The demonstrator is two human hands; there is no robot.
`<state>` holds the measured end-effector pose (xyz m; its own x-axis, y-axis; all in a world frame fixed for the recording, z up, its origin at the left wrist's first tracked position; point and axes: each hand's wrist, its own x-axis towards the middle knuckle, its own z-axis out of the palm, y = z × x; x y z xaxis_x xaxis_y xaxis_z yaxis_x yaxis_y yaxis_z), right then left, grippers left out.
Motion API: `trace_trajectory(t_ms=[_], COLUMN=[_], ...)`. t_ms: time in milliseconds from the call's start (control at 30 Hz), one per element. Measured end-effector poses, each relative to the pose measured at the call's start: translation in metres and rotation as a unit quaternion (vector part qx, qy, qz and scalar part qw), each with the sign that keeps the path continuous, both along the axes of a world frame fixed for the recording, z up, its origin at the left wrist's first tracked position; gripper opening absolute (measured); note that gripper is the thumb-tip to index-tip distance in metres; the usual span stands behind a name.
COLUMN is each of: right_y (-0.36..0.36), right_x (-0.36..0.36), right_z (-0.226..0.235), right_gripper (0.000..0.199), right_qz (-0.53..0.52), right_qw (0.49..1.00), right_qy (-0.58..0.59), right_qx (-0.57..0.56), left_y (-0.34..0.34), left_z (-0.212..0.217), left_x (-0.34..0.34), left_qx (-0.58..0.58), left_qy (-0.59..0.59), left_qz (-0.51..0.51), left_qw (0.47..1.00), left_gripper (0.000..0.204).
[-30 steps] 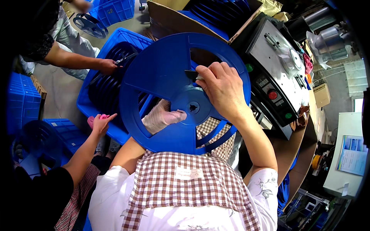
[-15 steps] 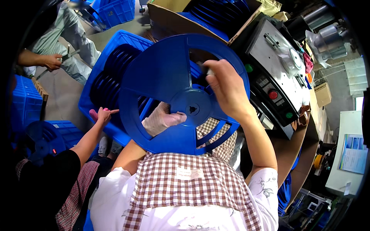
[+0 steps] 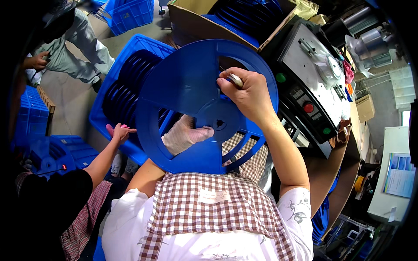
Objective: The person repeatedly picks up blue plastic spools, places them on a machine, presses a button, and then removes them. The person stacks the processed spools into a blue crate. Another person is visible in the background handling similar spools.
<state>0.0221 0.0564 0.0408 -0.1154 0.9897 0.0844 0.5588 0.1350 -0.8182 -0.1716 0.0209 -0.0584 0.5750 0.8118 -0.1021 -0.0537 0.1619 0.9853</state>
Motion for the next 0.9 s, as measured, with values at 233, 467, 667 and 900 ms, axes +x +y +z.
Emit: trace_trajectory(t_ms=[233, 467, 667, 900], right_y=[0.004, 0.007, -0.005, -0.085], right_x=[0.005, 0.013, 0.016, 0.066], right_z=[-0.009, -0.007, -0.004, -0.036], right_gripper=[0.014, 0.014, 0.015, 0.011], right_qz=[0.018, 0.031, 0.002, -0.051], right_qw=[1.000, 0.998, 0.985, 0.895], right_qy=[0.017, 0.056, 0.172, 0.441], right_qx=[-0.008, -0.004, 0.009, -0.026], left_y=[0.000, 0.002, 0.001, 0.032], left_z=[-0.004, -0.008, -0.012, -0.069], left_x=[0.000, 0.002, 0.003, -0.007], left_qx=[0.027, 0.013, -0.003, -0.181], left_qy=[0.032, -0.009, -0.062, -0.053], left_qz=[-0.001, -0.003, 0.020, 0.016], left_qw=[0.999, 1.000, 0.998, 0.982], left_gripper=[0.051, 0.046, 0.045, 0.061])
